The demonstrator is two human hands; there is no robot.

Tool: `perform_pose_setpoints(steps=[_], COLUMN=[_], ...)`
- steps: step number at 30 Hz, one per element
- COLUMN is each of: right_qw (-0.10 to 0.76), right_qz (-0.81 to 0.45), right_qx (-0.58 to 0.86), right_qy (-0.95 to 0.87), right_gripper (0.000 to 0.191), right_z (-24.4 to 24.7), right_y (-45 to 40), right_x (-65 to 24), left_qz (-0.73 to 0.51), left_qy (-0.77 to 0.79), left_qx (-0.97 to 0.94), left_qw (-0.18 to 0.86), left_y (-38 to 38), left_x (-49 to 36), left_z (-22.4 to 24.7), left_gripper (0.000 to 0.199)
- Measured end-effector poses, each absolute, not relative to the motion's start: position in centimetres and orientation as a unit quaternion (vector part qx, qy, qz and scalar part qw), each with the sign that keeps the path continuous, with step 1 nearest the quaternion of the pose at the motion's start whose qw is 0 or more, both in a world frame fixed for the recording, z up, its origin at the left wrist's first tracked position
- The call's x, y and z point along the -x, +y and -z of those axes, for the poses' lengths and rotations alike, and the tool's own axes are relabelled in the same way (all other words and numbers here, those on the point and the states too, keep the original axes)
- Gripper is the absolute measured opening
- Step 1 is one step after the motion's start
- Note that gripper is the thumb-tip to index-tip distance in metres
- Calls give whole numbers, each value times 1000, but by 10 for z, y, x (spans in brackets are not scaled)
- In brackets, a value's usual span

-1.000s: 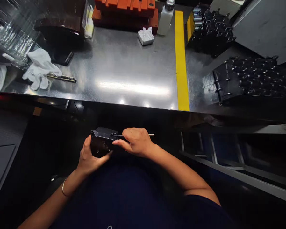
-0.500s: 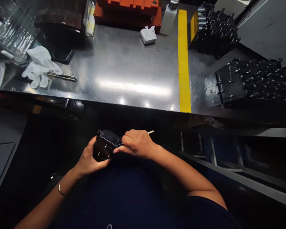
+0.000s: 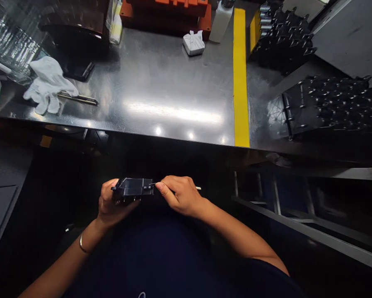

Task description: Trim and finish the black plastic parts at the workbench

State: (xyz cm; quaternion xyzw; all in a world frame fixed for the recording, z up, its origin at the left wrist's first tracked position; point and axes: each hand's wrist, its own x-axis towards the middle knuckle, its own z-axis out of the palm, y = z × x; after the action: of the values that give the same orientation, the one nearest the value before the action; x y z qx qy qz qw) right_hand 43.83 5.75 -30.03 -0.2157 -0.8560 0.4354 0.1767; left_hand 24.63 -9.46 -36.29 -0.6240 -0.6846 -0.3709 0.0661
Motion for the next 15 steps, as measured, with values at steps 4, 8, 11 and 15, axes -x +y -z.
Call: perform_pose_setpoints(steps=[4, 8, 11, 15], right_qw=[166, 115, 91, 84], right_qz=[-408, -454, -544, -579], right_qx=[234, 228, 180, 109], right_qy=[-867, -854, -814, -804], right_gripper=[40, 43, 46, 47], right_z=[307, 309, 303, 297], right_y=[57, 63, 66, 67], right_x=[-436, -435, -438, -444], left_qz=[374, 415, 434, 443], left_qy=[-670, -607, -581, -574], left_qx=[637, 676, 686, 686], left_qw=[72, 52, 53, 54], left_y=[-95, -93, -89, -84], left_x=[-247, -246, -242, -240], left_z=[361, 355, 351, 352], left_gripper=[85, 68, 59, 60])
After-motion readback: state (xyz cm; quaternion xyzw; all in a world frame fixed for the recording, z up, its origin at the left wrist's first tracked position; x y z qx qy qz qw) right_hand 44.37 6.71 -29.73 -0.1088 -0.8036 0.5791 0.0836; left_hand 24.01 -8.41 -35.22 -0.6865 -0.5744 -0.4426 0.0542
